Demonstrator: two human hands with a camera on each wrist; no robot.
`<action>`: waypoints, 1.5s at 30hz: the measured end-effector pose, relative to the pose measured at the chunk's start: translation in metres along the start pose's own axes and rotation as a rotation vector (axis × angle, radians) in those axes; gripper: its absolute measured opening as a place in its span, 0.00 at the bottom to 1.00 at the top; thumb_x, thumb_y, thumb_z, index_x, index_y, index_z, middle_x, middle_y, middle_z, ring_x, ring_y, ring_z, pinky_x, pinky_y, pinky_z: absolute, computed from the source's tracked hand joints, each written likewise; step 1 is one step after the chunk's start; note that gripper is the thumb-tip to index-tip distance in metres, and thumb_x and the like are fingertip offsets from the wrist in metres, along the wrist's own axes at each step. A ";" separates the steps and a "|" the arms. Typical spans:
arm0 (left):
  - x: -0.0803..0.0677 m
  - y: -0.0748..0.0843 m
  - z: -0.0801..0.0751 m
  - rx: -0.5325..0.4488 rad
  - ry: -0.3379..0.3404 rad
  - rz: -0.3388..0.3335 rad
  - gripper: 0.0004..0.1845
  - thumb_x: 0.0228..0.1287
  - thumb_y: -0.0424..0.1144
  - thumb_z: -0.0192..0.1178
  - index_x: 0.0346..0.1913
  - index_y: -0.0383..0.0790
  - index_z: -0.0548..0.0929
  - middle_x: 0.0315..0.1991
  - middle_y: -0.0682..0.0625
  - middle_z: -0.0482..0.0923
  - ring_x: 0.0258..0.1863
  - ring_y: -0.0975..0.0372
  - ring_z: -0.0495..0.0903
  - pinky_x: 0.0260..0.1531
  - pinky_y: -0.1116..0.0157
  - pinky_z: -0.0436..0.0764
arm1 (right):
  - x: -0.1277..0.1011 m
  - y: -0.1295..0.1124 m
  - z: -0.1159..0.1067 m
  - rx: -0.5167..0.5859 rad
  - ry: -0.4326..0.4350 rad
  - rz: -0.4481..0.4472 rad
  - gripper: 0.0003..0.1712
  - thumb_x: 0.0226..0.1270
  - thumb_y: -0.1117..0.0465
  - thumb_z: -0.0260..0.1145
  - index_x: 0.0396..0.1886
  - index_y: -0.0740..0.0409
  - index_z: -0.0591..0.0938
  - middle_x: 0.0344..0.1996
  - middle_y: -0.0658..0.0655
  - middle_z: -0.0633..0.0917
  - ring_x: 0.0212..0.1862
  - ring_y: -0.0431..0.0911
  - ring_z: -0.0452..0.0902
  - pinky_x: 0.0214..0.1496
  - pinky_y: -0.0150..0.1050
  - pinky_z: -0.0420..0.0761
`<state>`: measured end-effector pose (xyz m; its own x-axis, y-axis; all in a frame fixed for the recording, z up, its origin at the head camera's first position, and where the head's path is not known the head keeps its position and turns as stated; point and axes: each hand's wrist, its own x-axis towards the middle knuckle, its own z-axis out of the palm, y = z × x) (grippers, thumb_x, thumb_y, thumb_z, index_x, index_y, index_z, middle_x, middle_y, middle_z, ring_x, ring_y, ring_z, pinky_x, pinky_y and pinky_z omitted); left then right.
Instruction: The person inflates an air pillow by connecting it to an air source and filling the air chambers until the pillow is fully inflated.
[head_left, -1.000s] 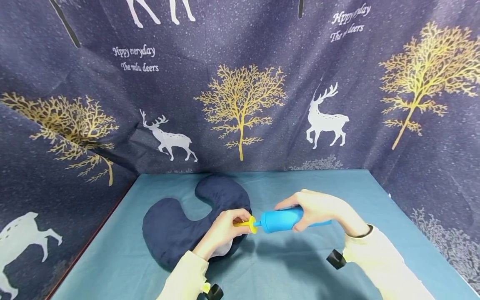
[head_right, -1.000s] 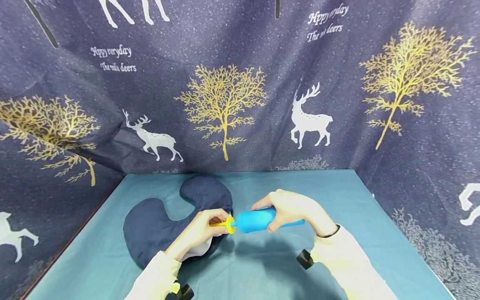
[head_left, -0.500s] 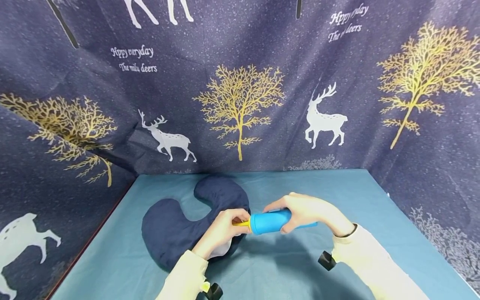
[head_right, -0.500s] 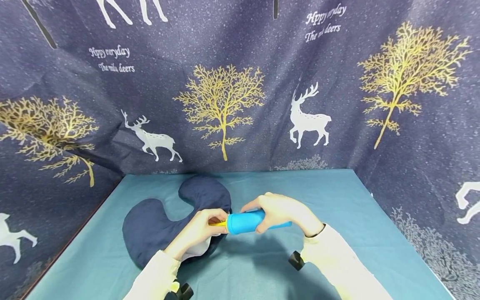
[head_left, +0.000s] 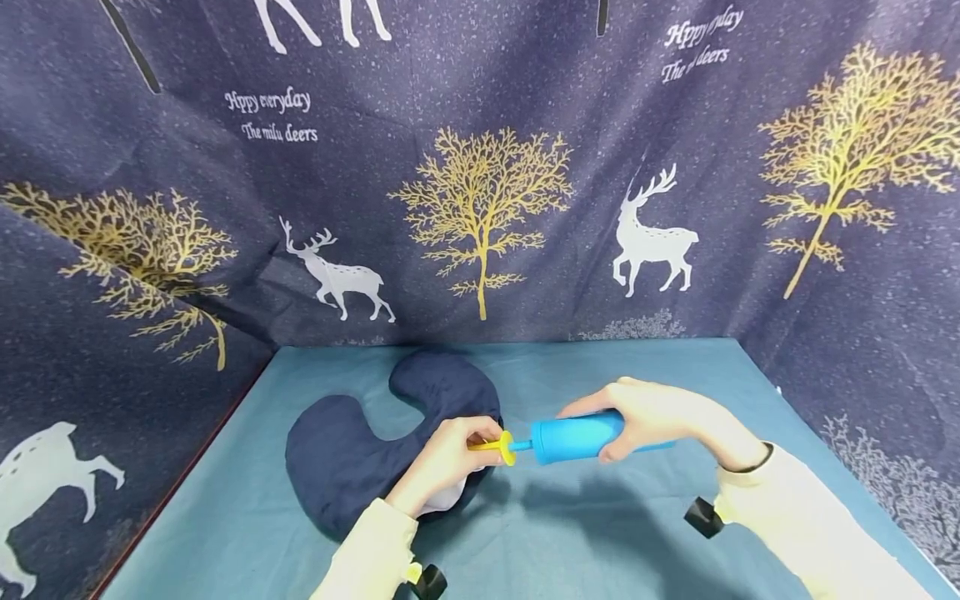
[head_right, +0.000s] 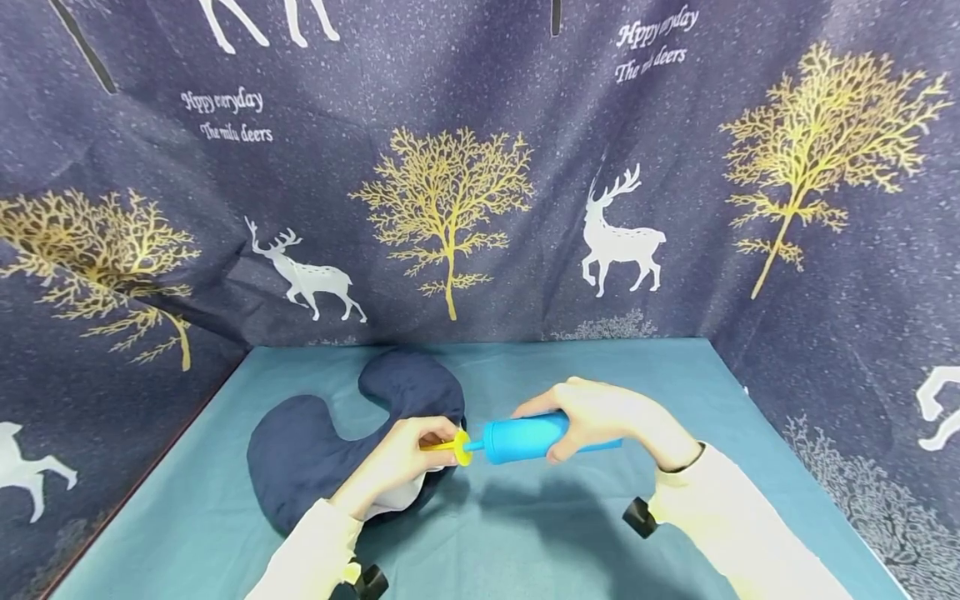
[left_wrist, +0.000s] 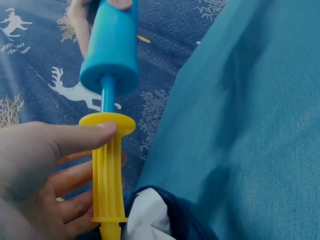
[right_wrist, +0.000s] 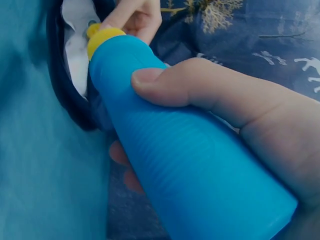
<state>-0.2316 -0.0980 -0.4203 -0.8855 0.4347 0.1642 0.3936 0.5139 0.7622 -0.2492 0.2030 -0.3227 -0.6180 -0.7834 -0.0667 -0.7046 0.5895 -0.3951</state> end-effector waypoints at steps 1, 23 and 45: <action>0.000 0.001 0.000 -0.002 -0.002 -0.005 0.06 0.58 0.37 0.70 0.38 0.46 0.86 0.35 0.53 0.87 0.33 0.65 0.83 0.38 0.71 0.80 | -0.004 0.001 -0.002 -0.003 0.003 0.004 0.35 0.47 0.55 0.76 0.61 0.41 0.81 0.43 0.42 0.88 0.34 0.31 0.76 0.37 0.29 0.74; 0.001 0.002 -0.001 0.007 -0.016 -0.009 0.06 0.58 0.38 0.70 0.38 0.46 0.86 0.35 0.53 0.87 0.33 0.66 0.83 0.39 0.71 0.81 | -0.077 0.010 -0.049 0.025 -0.041 0.107 0.37 0.50 0.54 0.76 0.63 0.37 0.79 0.38 0.36 0.84 0.33 0.29 0.73 0.33 0.28 0.72; 0.000 -0.004 -0.002 -0.029 0.000 0.002 0.07 0.57 0.35 0.71 0.39 0.43 0.85 0.37 0.49 0.87 0.33 0.66 0.82 0.37 0.72 0.81 | -0.031 -0.005 -0.026 -0.047 -0.044 0.060 0.36 0.44 0.59 0.73 0.60 0.44 0.81 0.41 0.41 0.86 0.32 0.30 0.73 0.34 0.29 0.73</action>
<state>-0.2334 -0.1019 -0.4217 -0.8847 0.4358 0.1656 0.3880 0.4913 0.7798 -0.2359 0.2292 -0.2953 -0.6443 -0.7537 -0.1297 -0.6830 0.6433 -0.3460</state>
